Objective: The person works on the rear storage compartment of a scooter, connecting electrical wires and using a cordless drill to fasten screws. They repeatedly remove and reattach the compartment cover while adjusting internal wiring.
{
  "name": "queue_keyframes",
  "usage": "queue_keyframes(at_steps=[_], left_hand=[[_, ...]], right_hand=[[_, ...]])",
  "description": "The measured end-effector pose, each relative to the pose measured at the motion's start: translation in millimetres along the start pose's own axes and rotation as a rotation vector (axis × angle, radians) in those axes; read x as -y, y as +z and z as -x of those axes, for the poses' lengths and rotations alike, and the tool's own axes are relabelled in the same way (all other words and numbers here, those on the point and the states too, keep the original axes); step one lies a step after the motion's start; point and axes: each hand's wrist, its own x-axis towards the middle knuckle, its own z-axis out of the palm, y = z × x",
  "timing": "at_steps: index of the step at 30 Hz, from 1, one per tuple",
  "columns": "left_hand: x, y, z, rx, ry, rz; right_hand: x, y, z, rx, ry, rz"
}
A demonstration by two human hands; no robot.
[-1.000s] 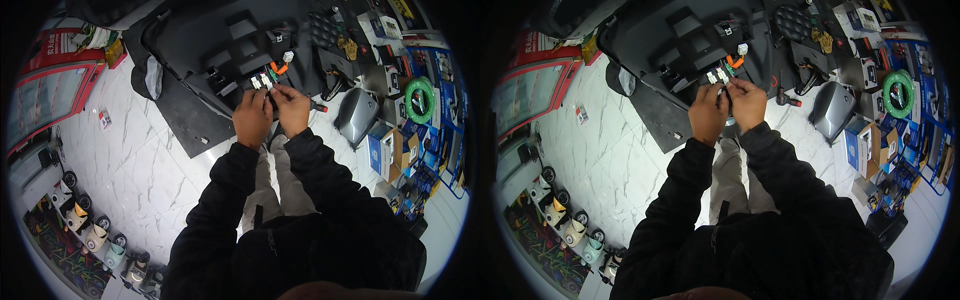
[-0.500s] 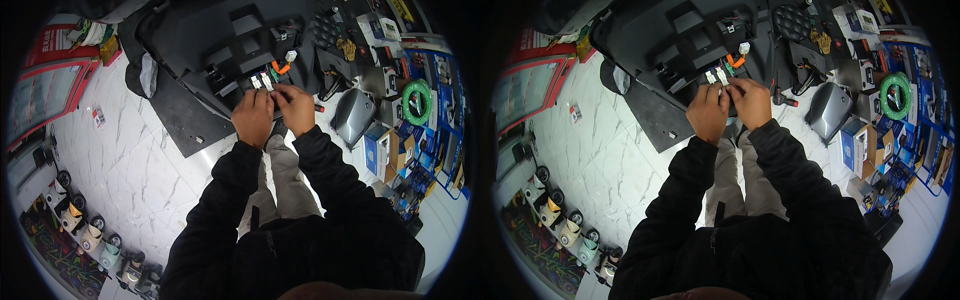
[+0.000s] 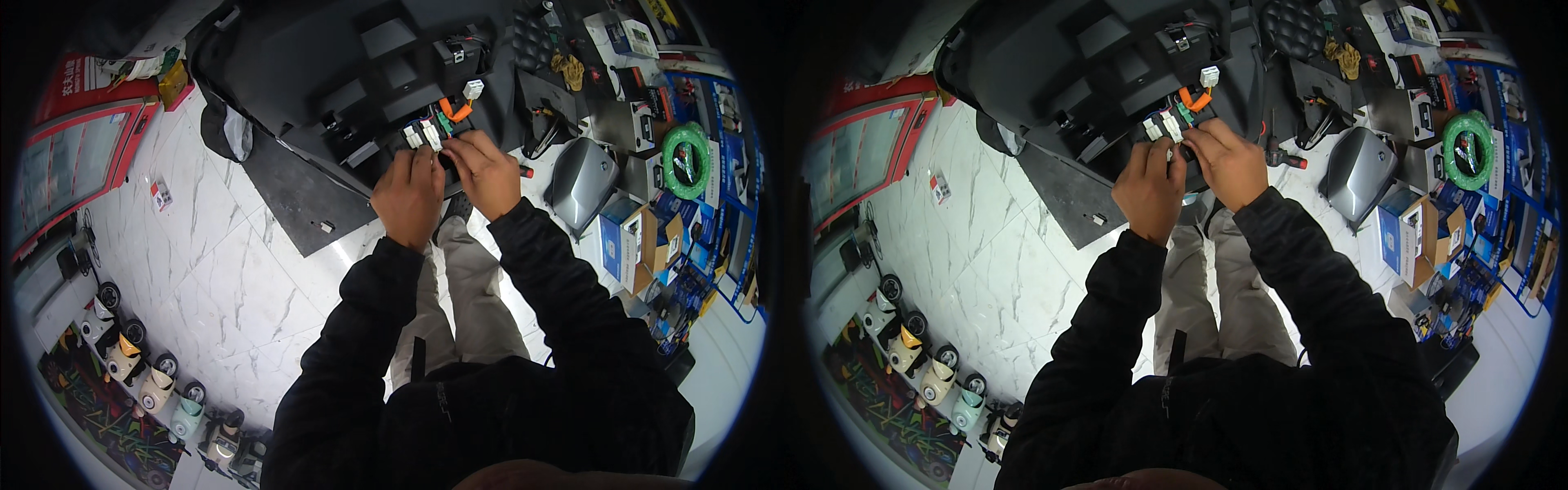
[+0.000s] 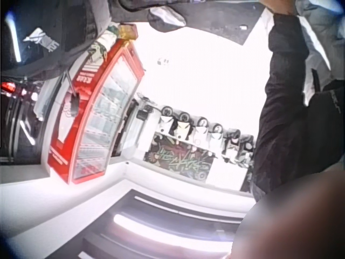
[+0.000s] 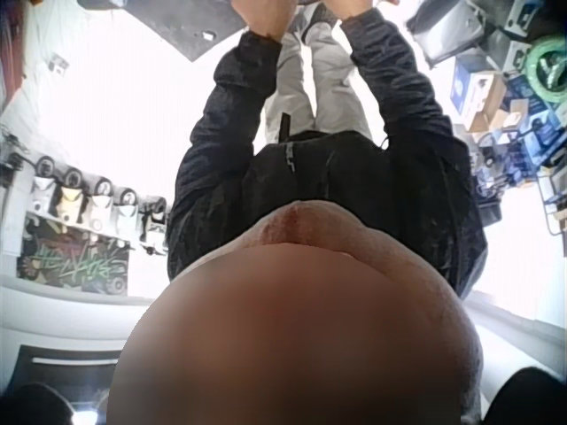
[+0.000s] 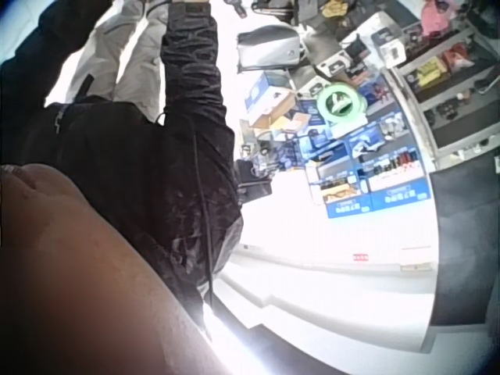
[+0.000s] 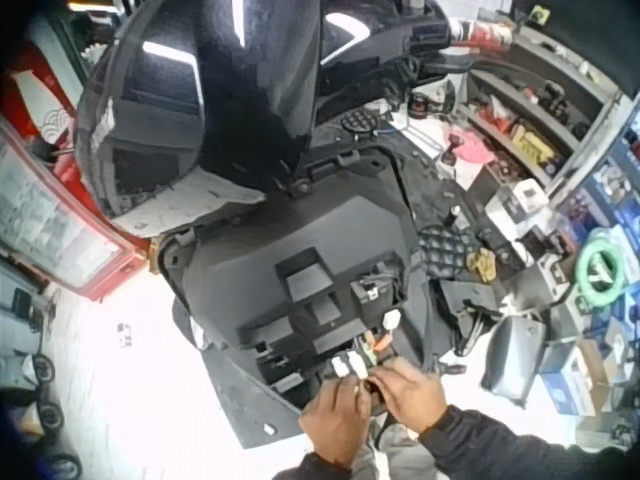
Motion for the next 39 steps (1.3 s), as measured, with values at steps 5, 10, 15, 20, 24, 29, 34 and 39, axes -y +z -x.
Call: queue_keyframes(at_steps=[5, 10, 15, 20, 24, 29, 34, 39], left_hand=[[-2.1, 2.1, -0.7, -0.023, -0.032, 0.009], [-2.4, 5.0, -2.9, -0.045, -0.049, -0.008], [-0.2, 3.7, -3.8, -0.043, -0.046, 0.004], [-0.2, 5.3, -4.9, -0.055, -0.056, 0.013], [0.9, 7.1, -6.7, -0.094, -0.012, -0.007], [0.7, 10.6, -6.7, -0.109, -0.032, -0.014], [2.0, 8.6, -3.8, -0.082, -0.108, 0.112], [1.3, -11.9, 6.1, 0.055, -0.254, 0.315]], right_hand=[[-13.3, -12.3, -19.8, 0.013, -0.248, 0.076], [-19.7, -12.3, -26.2, 0.023, -0.251, -0.053], [-19.3, -7.7, -22.0, 0.013, -0.215, -0.031], [-20.9, -3.5, -19.9, -0.009, -0.214, -0.024], [-20.9, -0.6, -17.5, -0.015, -0.213, -0.020], [-22.6, 2.6, -16.7, -0.035, -0.202, -0.028], [-24.8, 3.6, -19.6, -0.049, -0.199, -0.093], [-16.5, -7.5, -14.2, -0.021, -0.102, -0.227]])
